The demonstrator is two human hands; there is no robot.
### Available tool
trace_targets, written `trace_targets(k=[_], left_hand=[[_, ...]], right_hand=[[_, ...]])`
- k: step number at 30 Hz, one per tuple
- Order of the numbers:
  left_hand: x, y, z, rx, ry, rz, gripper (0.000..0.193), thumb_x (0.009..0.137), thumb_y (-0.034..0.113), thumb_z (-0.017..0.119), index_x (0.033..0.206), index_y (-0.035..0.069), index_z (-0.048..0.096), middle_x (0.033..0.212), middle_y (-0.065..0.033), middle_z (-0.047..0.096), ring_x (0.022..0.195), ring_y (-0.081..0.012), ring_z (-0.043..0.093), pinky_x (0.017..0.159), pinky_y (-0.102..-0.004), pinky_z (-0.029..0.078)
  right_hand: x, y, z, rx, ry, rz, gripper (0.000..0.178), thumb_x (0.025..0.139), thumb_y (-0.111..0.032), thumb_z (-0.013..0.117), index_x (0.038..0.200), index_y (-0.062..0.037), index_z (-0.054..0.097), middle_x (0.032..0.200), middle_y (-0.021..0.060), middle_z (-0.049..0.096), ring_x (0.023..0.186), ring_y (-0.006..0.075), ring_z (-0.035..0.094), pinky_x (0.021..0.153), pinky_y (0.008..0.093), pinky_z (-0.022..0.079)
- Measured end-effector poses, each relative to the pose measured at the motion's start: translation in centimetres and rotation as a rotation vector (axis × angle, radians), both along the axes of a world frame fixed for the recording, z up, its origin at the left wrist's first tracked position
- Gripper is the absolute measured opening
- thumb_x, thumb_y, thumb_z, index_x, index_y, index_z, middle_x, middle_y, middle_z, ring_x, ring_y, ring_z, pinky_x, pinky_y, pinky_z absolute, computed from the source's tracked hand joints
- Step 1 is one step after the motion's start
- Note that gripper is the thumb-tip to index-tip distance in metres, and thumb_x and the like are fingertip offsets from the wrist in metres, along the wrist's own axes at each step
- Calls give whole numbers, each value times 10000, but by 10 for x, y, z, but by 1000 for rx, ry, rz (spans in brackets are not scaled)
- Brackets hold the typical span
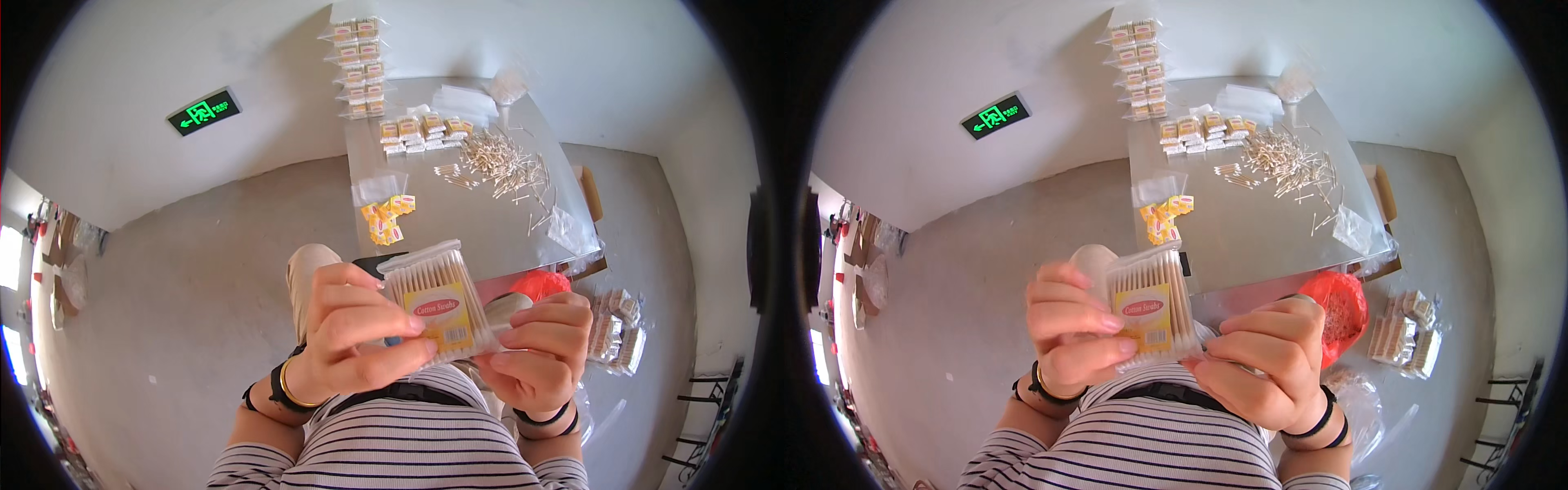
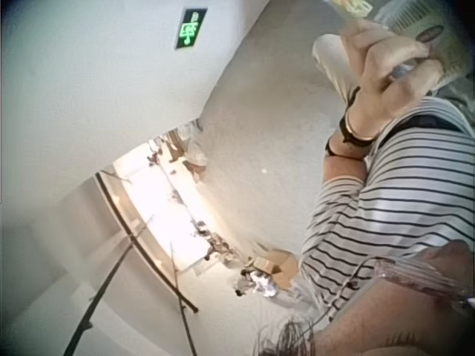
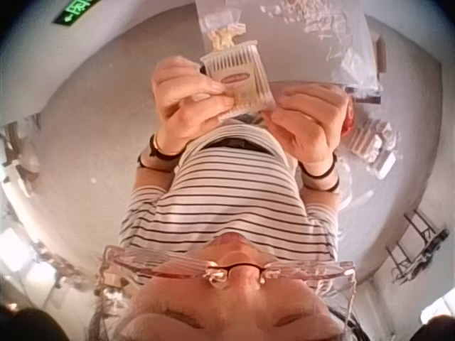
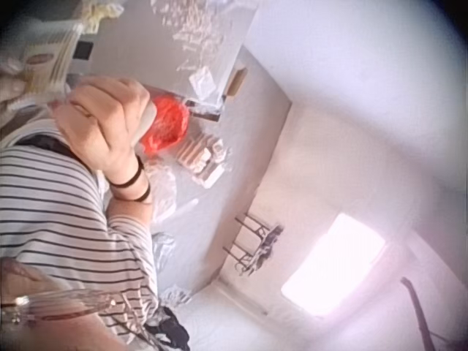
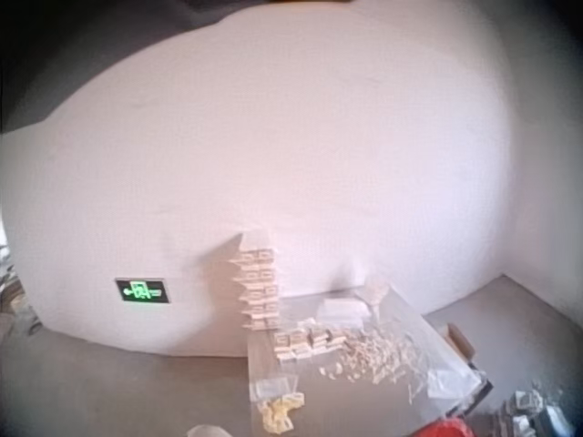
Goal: Manually placing small bundles of cotton swabs into individual plastic bags.
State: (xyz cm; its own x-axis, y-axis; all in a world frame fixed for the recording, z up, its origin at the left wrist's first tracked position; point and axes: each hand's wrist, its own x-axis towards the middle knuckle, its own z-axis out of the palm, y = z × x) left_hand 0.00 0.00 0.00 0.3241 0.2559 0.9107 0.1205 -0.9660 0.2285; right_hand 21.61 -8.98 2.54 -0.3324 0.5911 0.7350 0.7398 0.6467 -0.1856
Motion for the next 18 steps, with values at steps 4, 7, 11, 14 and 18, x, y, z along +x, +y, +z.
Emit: trace_targets(k=[4, 7, 11, 14, 18], left_hand=[[-2, -6, 5, 118, 67, 89, 325, 692, 115, 813, 935, 290, 686, 979, 94, 545, 853, -89, 511, 838, -320, 430], [-6, -9, 2, 165, 134, 112, 381, 670, 82, 826, 916, 327, 668, 970, 93, 476, 858, -88, 472, 861, -316, 402], [-5, -9, -7, 243, 156, 136, 361, 683, 137, 825, 935, 339, 664, 1020, 99, 447, 892, -77, 448, 856, -305, 393], [3, -7, -12, 330, 32, 145, 232, 694, 163, 734, 860, 318, 683, 937, 105, 505, 794, -71, 476, 755, -268, 435], [7, -7, -21, 317, 1, 134, 243, 700, 163, 743, 873, 324, 689, 951, 103, 512, 804, -70, 493, 750, -265, 434]], right_hand=[[-6, 10, -9, 32, 182, 53, 515, 695, -217, 907, 1114, -163, 613, 1093, 60, 558, 955, 233, 572, 763, 368, 475], [-8, 11, -7, -71, 261, 62, 551, 698, -256, 910, 1136, -124, 604, 1071, 91, 567, 960, 248, 572, 778, 376, 476], [-6, 9, -6, -289, 383, 105, 558, 747, -270, 884, 1167, -58, 584, 1124, 153, 577, 984, 272, 573, 820, 390, 479], [-6, 11, -13, -361, 510, 144, 516, 796, -222, 843, 1174, -17, 558, 1142, 188, 580, 987, 279, 581, 843, 380, 484], [-8, 15, -17, -411, 554, 180, 482, 837, -156, 794, 1181, -3, 493, 1110, 194, 583, 974, 263, 590, 862, 364, 487]])
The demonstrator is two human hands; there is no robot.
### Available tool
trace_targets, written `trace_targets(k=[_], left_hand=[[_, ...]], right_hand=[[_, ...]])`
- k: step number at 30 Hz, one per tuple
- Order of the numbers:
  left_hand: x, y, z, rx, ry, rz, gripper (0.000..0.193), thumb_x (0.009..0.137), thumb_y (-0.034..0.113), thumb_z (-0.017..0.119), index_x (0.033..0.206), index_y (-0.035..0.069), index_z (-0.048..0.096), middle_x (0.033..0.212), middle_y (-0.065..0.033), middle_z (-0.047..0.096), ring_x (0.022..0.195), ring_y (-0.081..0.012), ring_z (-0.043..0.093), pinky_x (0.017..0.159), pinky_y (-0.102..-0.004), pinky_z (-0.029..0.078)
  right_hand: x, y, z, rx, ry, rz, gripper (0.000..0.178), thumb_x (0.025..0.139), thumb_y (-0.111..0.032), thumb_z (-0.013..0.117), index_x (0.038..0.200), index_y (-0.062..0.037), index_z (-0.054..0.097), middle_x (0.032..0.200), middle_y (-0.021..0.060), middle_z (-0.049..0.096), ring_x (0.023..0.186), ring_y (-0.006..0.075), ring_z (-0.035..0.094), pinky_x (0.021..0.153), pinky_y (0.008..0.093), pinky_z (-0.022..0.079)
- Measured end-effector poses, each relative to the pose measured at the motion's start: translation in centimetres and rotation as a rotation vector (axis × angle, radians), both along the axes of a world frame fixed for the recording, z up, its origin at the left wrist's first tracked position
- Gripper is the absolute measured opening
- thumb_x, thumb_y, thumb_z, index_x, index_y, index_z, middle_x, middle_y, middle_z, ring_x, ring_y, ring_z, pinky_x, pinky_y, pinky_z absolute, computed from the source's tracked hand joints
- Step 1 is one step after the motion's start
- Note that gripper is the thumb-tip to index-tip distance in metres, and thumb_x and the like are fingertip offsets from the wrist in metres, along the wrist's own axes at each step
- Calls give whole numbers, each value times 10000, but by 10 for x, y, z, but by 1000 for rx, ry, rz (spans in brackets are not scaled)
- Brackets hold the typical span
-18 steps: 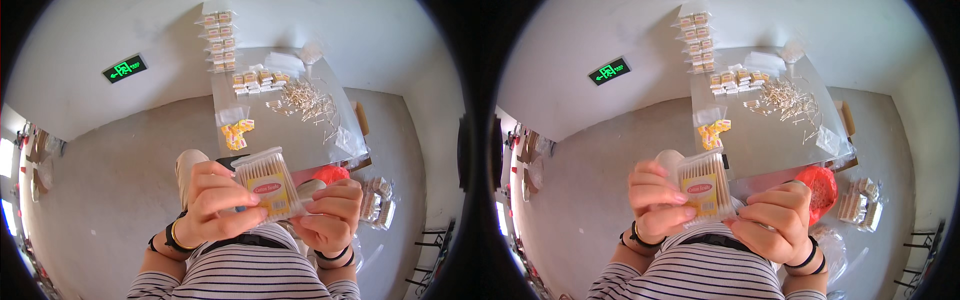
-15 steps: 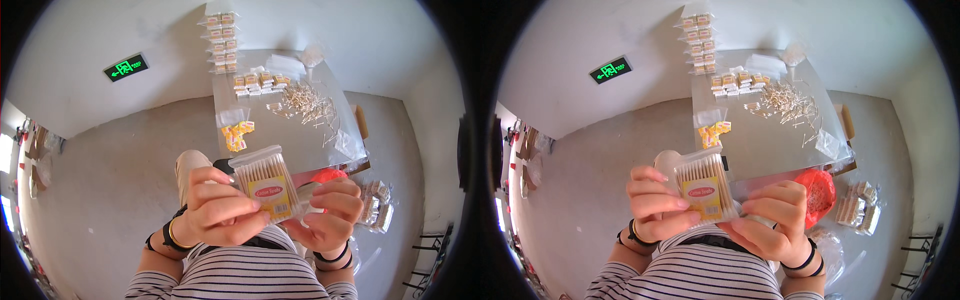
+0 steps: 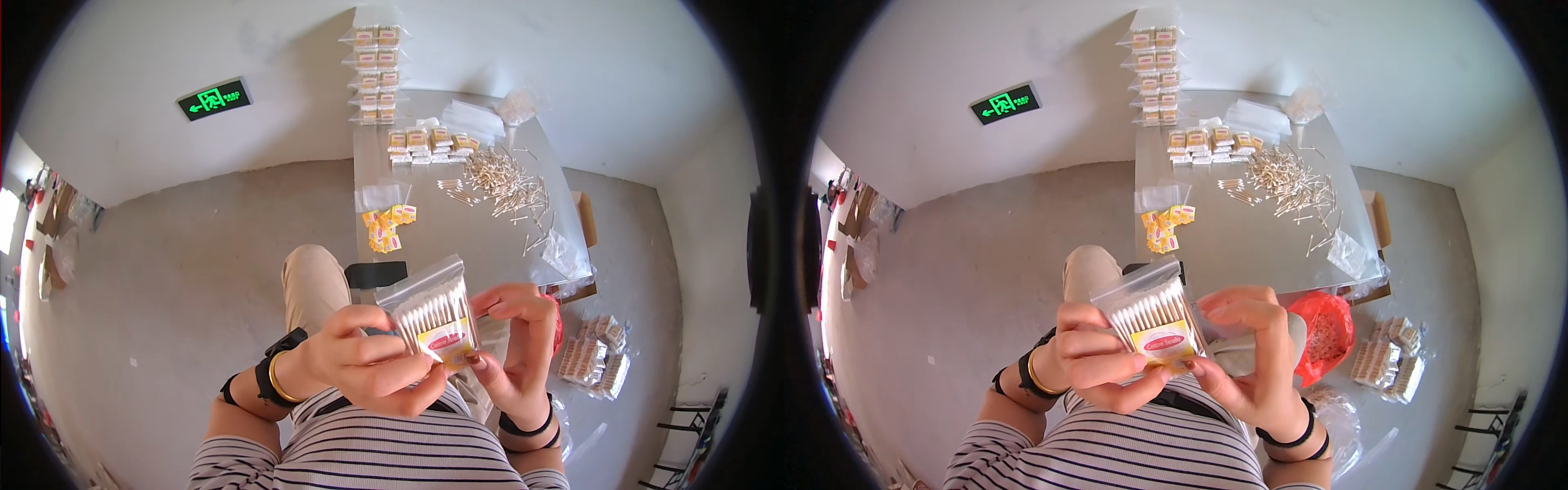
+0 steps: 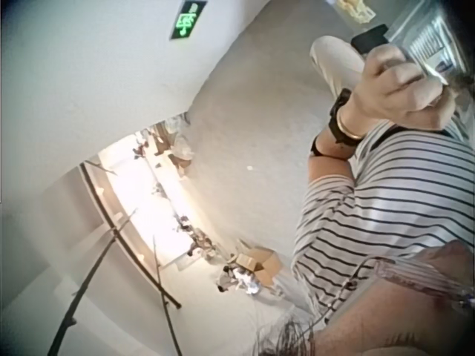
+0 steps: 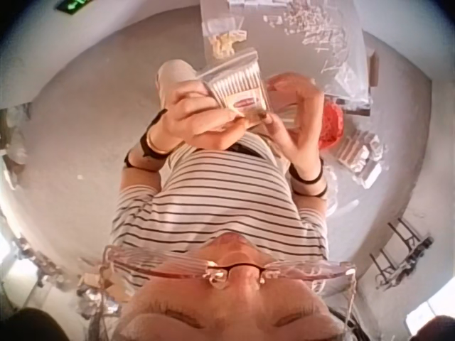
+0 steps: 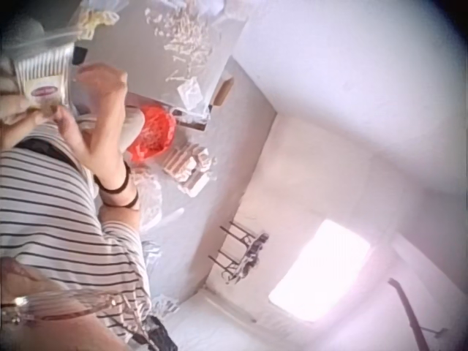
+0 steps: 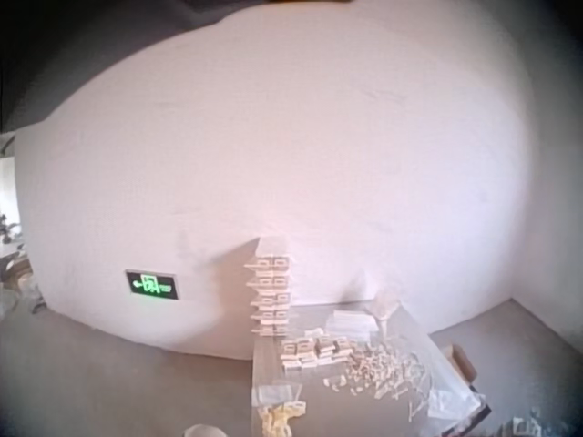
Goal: Manually placing small bundles of cotton swabs into individual plastic bags.
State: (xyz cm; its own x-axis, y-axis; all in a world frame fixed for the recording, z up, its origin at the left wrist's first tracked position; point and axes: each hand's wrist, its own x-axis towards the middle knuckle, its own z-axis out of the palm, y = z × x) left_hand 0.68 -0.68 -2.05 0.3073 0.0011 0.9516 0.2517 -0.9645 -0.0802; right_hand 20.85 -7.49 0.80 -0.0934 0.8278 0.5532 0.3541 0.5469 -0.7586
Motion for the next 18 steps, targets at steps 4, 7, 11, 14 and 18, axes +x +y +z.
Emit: trace_targets(k=[4, 7, 11, 14, 18], left_hand=[[-1, -2, -3, -44, 24, -20, 254, 709, 154, 764, 896, 315, 703, 991, 108, 553, 833, -65, 537, 746, -259, 433], [-2, -3, -2, -79, 23, -18, 254, 715, 149, 779, 914, 295, 717, 1017, 110, 588, 842, -61, 554, 747, -254, 428], [-10, -2, -1, -171, 109, -6, 348, 722, 183, 852, 1005, 317, 703, 1029, 118, 565, 899, -63, 559, 857, -286, 405], [-10, 3, 0, -206, 10, -52, 289, 748, 130, 798, 1018, 215, 737, 1031, 75, 670, 827, -85, 580, 740, -276, 419], [-11, 7, -1, -420, -60, -142, 295, 777, 92, 803, 1047, 127, 687, 1019, 1, 705, 817, -142, 605, 747, -302, 411]], right_hand=[[-5, -3, -5, -190, 198, 71, 411, 881, -77, 735, 1135, -32, 415, 1088, 169, 589, 960, 205, 586, 869, 338, 479], [-7, -2, -10, -279, 333, 102, 372, 896, -30, 706, 1110, -49, 402, 1087, 142, 591, 964, 178, 579, 886, 328, 469], [-10, -1, -13, -390, 624, 135, 356, 897, 13, 690, 1099, -59, 406, 1091, 107, 593, 978, 150, 570, 913, 317, 457], [-12, 2, -13, -439, 719, 184, 335, 908, 28, 672, 1094, -62, 409, 1091, 96, 595, 992, 134, 567, 904, 297, 462], [-12, 4, -17, -477, 849, 200, 295, 928, 25, 653, 1083, -67, 419, 1089, 83, 598, 1007, 123, 576, 891, 281, 473]])
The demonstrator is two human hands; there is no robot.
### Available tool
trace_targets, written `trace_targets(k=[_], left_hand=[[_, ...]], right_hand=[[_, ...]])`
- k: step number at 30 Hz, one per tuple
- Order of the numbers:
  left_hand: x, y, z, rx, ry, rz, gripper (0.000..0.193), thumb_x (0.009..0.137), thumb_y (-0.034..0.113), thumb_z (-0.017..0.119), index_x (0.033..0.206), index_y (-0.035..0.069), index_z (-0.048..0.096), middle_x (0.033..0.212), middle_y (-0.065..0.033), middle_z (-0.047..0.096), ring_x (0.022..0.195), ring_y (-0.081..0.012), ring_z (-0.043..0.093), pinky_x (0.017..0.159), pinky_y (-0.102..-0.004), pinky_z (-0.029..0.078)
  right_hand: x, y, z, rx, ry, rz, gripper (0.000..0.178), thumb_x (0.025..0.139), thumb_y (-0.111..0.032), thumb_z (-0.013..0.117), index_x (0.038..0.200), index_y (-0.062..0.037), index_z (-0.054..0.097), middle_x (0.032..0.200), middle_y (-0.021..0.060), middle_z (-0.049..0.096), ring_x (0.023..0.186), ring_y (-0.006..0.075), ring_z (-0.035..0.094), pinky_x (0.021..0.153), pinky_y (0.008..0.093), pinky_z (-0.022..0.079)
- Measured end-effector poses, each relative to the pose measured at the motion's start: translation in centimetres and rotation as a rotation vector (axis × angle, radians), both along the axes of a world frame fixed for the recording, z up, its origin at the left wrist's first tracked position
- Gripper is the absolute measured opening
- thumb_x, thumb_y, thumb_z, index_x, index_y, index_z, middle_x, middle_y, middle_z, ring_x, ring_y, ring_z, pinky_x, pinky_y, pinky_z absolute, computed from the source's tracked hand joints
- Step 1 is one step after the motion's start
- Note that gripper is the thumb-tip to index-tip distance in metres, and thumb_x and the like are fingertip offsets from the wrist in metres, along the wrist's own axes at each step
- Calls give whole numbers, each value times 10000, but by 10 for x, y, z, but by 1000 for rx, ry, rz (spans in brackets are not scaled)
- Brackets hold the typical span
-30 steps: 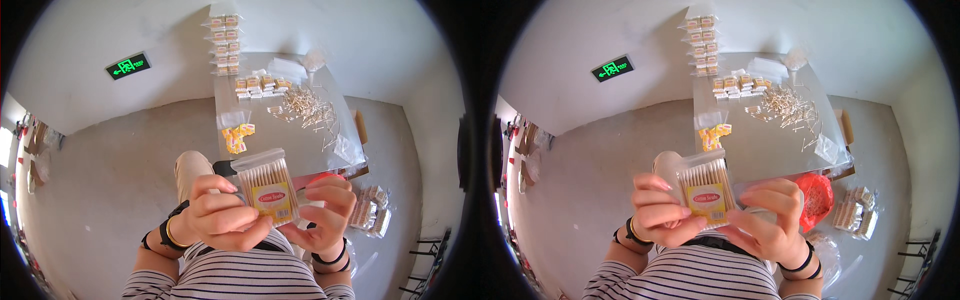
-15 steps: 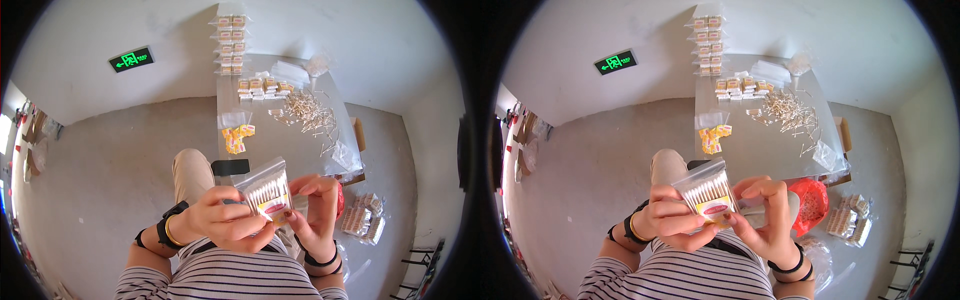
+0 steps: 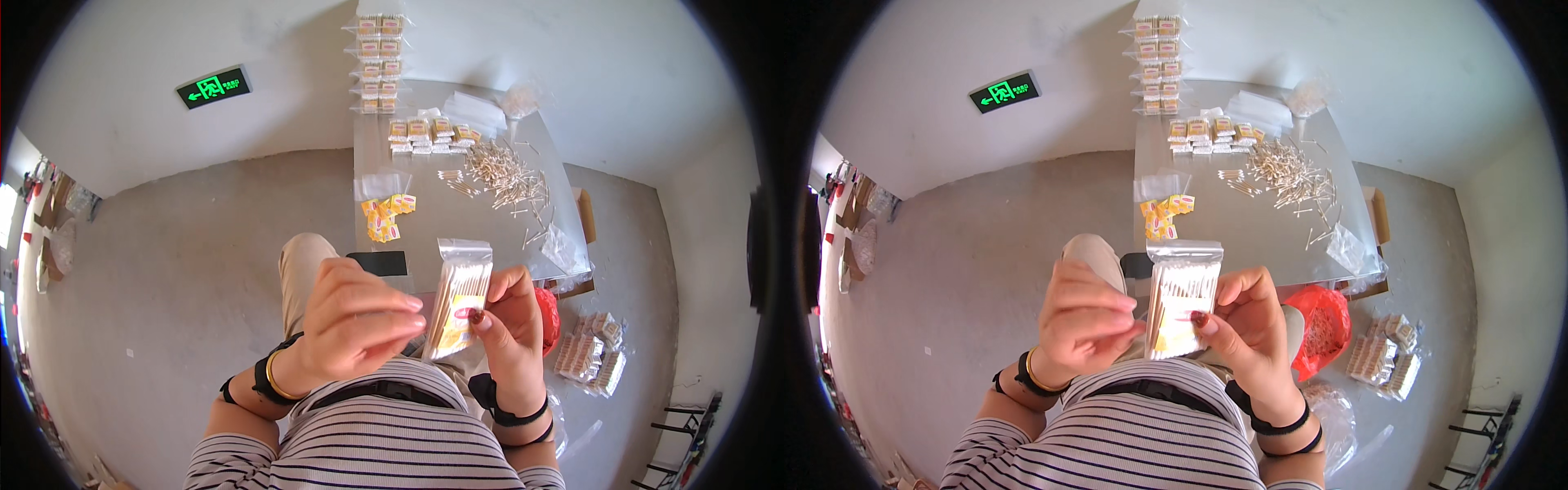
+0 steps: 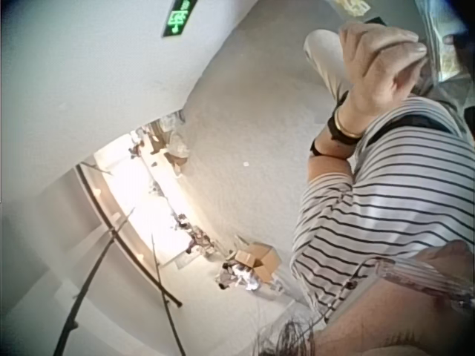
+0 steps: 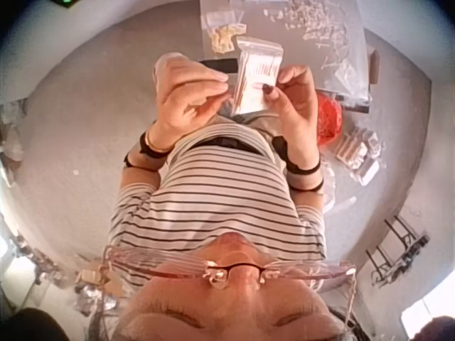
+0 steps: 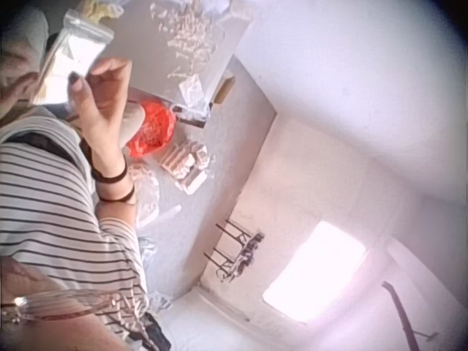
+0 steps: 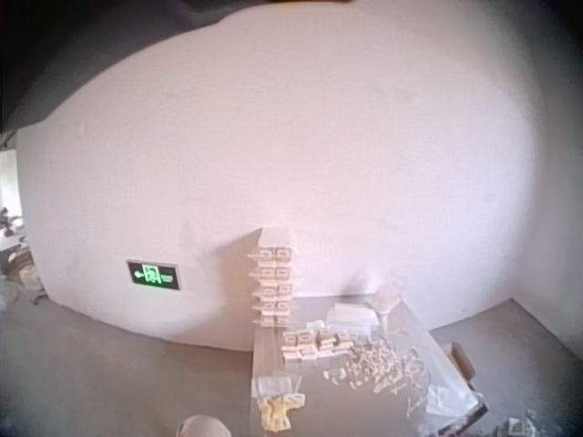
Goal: Manually placing small bundles of cotton swabs into individual plastic bags.
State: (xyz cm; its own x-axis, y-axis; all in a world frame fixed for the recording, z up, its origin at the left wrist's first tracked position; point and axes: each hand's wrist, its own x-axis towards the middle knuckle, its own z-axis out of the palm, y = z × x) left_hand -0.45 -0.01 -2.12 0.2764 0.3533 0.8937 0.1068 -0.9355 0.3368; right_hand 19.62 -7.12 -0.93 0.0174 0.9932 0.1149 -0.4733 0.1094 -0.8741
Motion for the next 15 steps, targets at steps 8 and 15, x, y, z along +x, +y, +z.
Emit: trace_targets(k=[8, 15], left_hand=[[8, -5, 3, -573, -10, -210, 367, 780, 169, 829, 1070, 52, 638, 1023, -72, 718, 864, -235, 631, 842, -353, 413], [17, -8, 13, -577, 59, -120, 291, 768, 167, 802, 997, 68, 653, 981, -43, 729, 881, -215, 641, 851, -342, 412]], right_hand=[[-2, 4, -3, -35, 18, -53, 214, 974, -17, 622, 1097, -62, 452, 1089, 65, 615, 991, 105, 606, 895, 266, 499], [-8, 9, -11, 39, 15, -121, 219, 972, -13, 627, 1088, -62, 448, 1080, 50, 605, 997, 107, 609, 939, 284, 491]])
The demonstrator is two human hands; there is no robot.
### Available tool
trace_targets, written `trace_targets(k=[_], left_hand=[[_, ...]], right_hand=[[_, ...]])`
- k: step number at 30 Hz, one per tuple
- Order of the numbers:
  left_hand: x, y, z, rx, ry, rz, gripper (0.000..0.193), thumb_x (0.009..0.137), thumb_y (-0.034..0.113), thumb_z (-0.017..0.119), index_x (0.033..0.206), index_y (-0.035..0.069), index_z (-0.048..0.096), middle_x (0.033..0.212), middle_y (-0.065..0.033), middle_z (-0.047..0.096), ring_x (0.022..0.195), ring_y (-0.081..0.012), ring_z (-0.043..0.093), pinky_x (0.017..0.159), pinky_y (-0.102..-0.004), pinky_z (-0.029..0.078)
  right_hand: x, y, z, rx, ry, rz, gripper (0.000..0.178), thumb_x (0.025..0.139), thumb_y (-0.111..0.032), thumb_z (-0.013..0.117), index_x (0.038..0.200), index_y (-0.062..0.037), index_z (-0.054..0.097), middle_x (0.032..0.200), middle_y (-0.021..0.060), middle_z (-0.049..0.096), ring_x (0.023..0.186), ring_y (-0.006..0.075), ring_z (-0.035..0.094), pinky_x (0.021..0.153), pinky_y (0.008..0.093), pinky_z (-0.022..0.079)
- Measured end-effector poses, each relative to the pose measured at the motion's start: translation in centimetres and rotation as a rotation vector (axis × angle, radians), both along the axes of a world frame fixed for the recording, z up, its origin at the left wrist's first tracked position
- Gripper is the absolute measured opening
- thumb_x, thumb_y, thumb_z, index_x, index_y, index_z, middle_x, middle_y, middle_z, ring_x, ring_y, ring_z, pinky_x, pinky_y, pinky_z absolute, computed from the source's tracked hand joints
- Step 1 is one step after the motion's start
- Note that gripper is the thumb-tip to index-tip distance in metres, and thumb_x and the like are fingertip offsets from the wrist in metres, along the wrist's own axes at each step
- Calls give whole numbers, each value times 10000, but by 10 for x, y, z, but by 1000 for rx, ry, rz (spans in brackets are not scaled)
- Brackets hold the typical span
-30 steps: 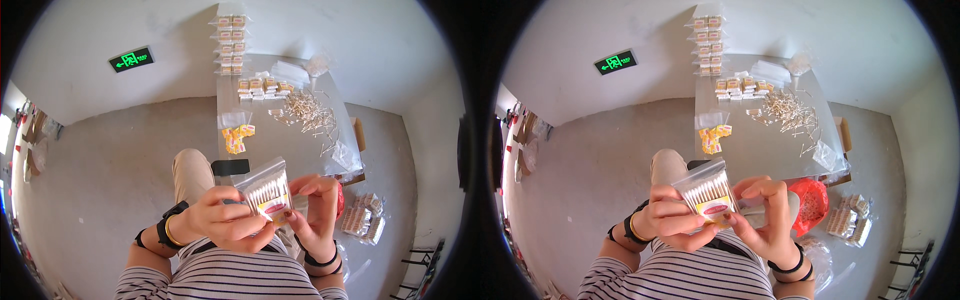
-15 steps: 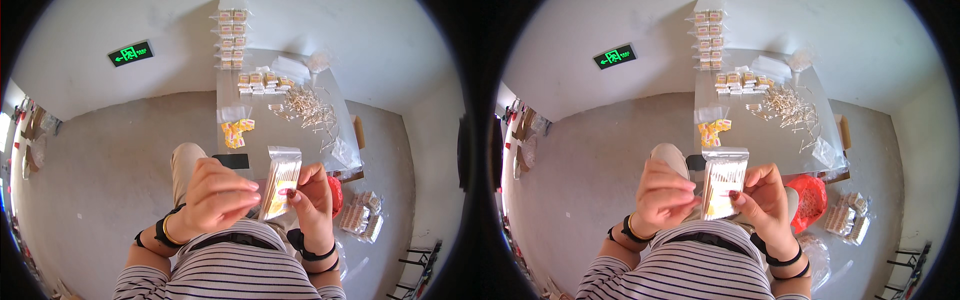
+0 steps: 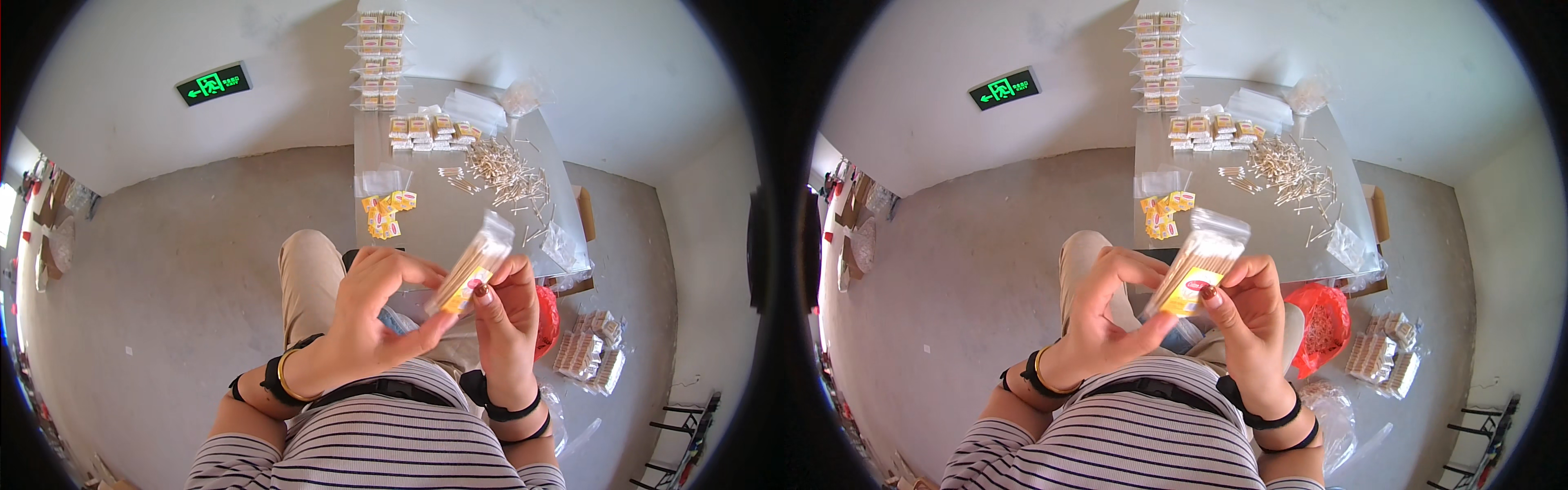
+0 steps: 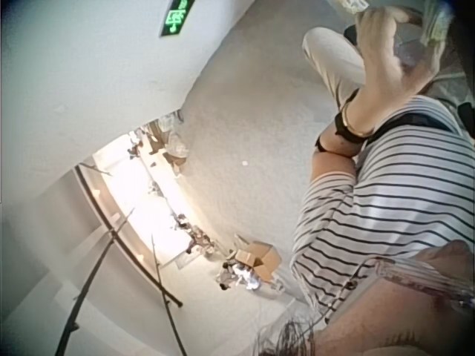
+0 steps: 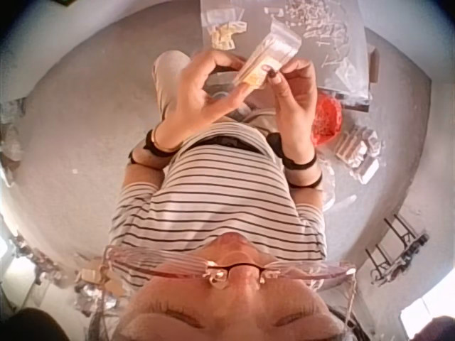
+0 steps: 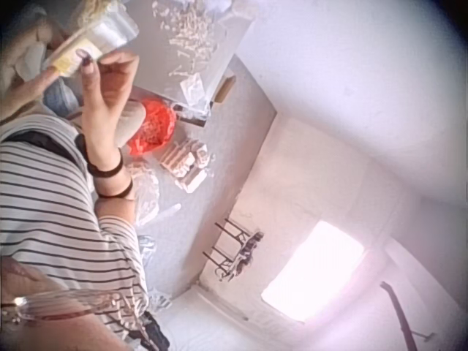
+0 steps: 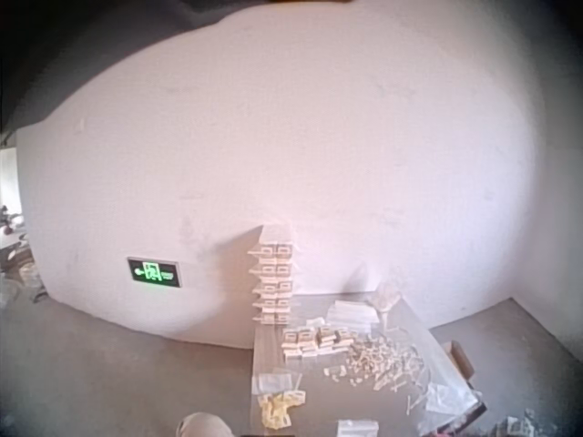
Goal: Manually placing small bundles of cotton swabs into individual plastic bags.
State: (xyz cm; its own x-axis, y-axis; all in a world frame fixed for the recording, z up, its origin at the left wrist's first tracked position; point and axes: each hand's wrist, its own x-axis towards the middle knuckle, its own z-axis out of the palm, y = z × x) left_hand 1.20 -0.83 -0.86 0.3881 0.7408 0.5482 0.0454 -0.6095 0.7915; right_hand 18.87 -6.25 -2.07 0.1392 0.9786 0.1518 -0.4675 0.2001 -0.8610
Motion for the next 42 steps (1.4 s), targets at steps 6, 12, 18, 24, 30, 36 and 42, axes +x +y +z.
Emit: trace_targets(k=[6, 12, 18, 24, 30, 36, 42], left_hand=[[-5, 14, 6, 99, 60, 99, 202, 770, 80, 719, 963, 72, 659, 957, -13, 730, 876, -167, 606, 853, -319, 400], [-5, 21, 14, 179, 196, 90, 174, 732, 73, 712, 901, 91, 680, 895, -10, 708, 798, -202, 611, 773, -333, 429], [-2, 18, 13, 103, 37, -17, 211, 761, 89, 766, 959, 58, 698, 895, -45, 688, 794, -178, 620, 719, -306, 447], [-7, 13, 5, -77, -171, -56, 294, 768, 92, 865, 998, 20, 695, 919, -50, 691, 825, -145, 629, 719, -266, 471], [-8, 18, 11, 85, -117, -96, 352, 719, 112, 894, 1010, 39, 710, 920, -63, 716, 794, -147, 636, 695, -265, 465], [-8, 18, 20, 154, -87, -124, 343, 698, 148, 904, 983, 60, 734, 912, -58, 719, 765, -147, 635, 663, -270, 451], [-7, 15, 19, 188, -87, -97, 337, 704, 165, 901, 979, 60, 737, 919, -58, 716, 747, -153, 623, 644, -277, 436]], right_hand=[[13, 0, 2, 121, -418, -269, 376, 876, -25, 729, 1095, -48, 424, 1190, 111, 511, 1092, 172, 520, 976, 308, 428], [18, 6, 44, 424, -1176, -330, 385, 752, -37, 795, 1085, -18, 603, 1098, 130, 541, 980, 251, 550, 841, 324, 468], [10, 10, 34, 282, -914, -175, 203, 797, 25, 739, 981, -9, 660, 960, 104, 621, 869, 218, 614, 732, 304, 496], [9, 9, 33, 188, -646, -79, 123, 836, 32, 702, 941, -1, 647, 937, 102, 638, 851, 189, 623, 747, 292, 497], [14, 6, 43, 246, -723, -54, 162, 801, 27, 733, 943, -3, 660, 935, 97, 639, 850, 187, 629, 748, 286, 501], [20, 4, 48, 291, -796, -29, 181, 780, -8, 776, 930, -13, 676, 926, 99, 639, 840, 190, 639, 732, 286, 512], [20, 2, 47, 284, -779, -24, 182, 793, -40, 797, 935, -18, 685, 917, 106, 638, 813, 186, 655, 709, 271, 534]])
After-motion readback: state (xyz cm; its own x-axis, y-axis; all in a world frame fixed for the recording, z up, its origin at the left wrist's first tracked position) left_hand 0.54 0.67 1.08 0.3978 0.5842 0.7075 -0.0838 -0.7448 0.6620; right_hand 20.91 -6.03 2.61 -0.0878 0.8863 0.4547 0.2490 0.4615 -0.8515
